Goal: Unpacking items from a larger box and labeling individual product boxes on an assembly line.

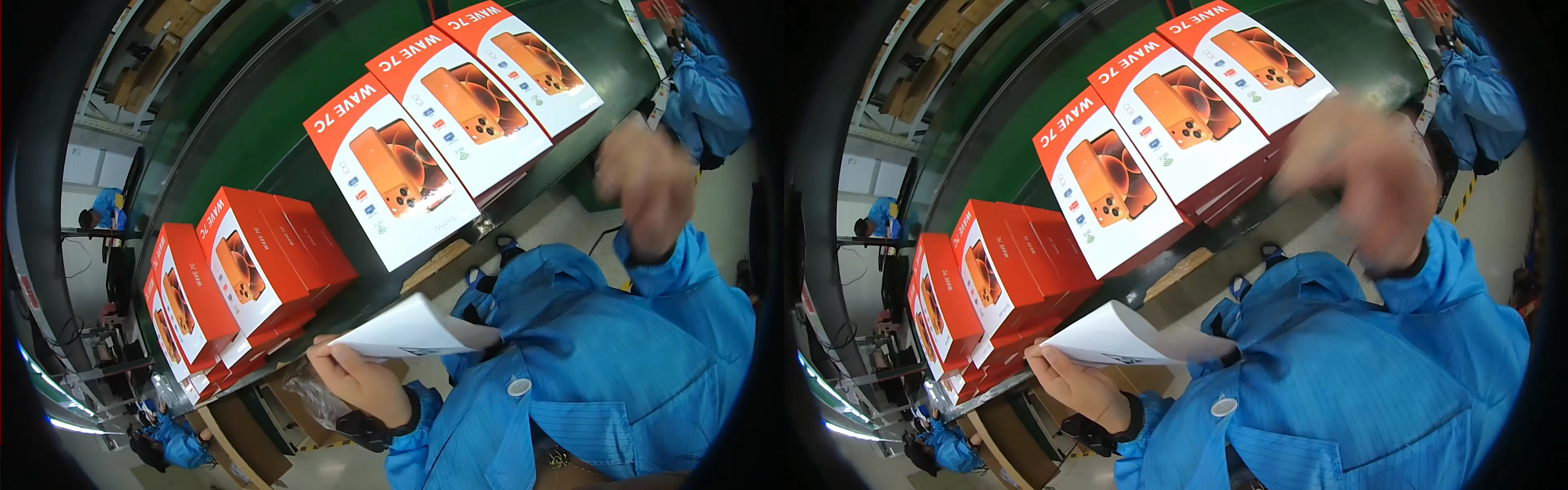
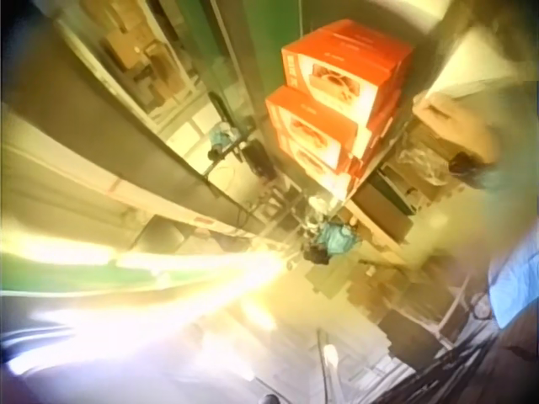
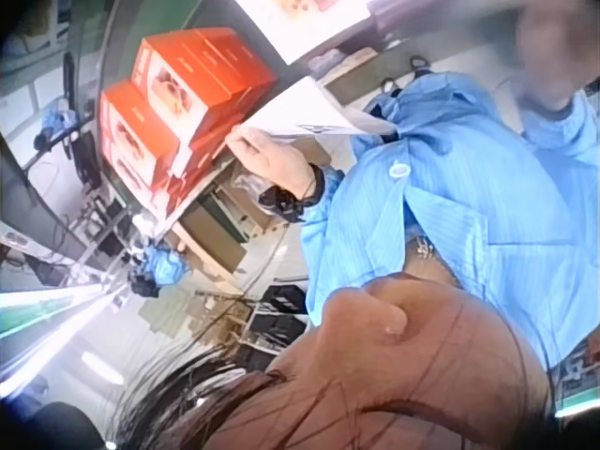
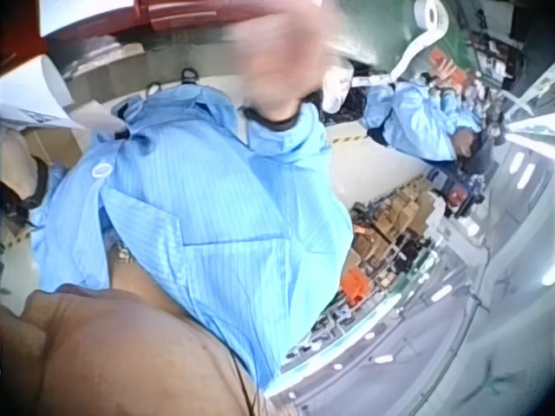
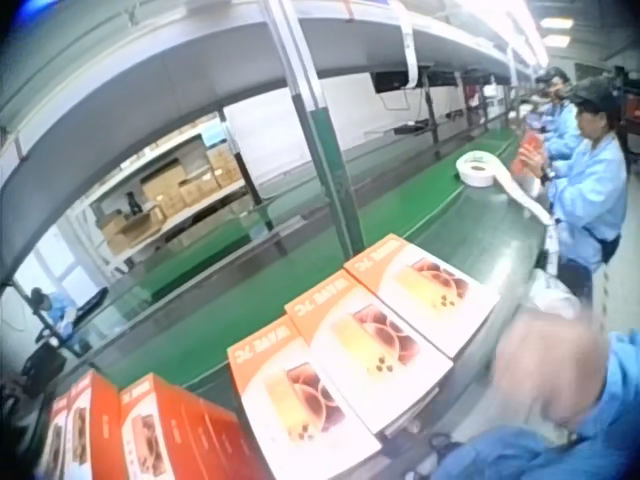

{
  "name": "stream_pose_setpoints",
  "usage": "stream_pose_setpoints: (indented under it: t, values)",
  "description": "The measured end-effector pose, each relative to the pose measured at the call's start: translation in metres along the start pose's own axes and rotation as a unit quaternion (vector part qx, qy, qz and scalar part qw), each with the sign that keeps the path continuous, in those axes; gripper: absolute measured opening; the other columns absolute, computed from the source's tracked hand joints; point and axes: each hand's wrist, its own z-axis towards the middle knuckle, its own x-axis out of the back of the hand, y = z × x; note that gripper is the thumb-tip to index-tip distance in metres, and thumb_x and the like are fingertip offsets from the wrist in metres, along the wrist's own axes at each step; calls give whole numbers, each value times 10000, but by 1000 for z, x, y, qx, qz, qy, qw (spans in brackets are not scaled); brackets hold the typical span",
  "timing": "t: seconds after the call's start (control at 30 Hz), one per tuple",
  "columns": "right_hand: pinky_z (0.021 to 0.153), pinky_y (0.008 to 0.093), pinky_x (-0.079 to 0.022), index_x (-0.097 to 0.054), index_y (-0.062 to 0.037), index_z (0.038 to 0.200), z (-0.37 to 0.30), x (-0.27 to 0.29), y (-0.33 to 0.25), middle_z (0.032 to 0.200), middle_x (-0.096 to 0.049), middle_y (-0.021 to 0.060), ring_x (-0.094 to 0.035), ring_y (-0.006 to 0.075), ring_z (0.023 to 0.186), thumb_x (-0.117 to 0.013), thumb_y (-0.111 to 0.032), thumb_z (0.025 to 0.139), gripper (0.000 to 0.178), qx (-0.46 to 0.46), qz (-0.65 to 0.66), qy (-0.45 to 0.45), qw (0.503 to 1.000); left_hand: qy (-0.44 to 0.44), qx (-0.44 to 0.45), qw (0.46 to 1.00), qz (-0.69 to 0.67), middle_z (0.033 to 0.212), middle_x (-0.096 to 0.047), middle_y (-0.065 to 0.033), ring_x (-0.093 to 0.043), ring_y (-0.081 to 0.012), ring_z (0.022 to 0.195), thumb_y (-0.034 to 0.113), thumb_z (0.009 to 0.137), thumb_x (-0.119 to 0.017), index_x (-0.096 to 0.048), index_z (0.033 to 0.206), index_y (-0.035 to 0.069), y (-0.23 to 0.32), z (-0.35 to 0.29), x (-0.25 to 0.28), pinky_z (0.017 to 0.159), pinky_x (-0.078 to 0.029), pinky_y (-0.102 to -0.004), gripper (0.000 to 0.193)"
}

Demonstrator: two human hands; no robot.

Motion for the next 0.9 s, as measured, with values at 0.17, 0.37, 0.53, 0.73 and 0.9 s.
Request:
stream_pose_setpoints:
  t: [0.17, 0.37, 0.53, 0.73, 0.9]
  values:
    - [767, 395, -382, -536, -60, 1033, 36, -71, -32, 988, -512, 141, -499, 252, 874, -553, -406, 742, 452, 30, -28, -188, 981, -97, -30, 994, -46, 697, -439, -89, -357, -101, 568, 183, 859, -325, -332, 771, 31, 35, -13, -22, 530, -308, -230, 176]
    - [710, 324, -383, -444, -55, 1049, 36, -47, -9, 874, -520, 80, -505, 219, 821, -604, -265, 692, 445, -252, 113, -358, 892, -240, -45, 945, -216, 983, -460, -143, -483, -195, 943, 135, 771, -512, -273, 1160, 17, 34, -17, -23, 814, -388, -289, 472]
    - [764, 350, -374, -466, -18, 1097, 38, -37, -8, 964, -484, 106, -473, 244, 872, -626, -344, 656, 571, -75, -84, -166, 980, -177, 21, 978, -108, 1019, -481, -202, -506, -208, 926, 3, 716, -548, -134, 1275, 20, 46, -27, -49, 795, -400, -290, 696]
    - [675, 333, -399, -514, -43, 991, 34, -37, -1, 822, -532, 79, -513, 220, 741, -595, -337, 700, 421, -79, -51, -322, 942, -77, 9, 984, -163, 913, -502, -152, -532, -193, 797, 135, 697, -634, -248, 1217, -5, 32, -37, -63, 680, -426, -261, 663]
    - [577, 353, -421, -520, -22, 767, 38, -29, 15, 626, -548, 123, -536, 297, 608, -524, -287, 763, 265, -156, 73, -406, 898, -111, -148, 982, 37, 798, -482, -62, -459, -150, 665, 308, 598, -722, -501, 1014, -14, 31, -20, -66, 580, -350, -243, 570]
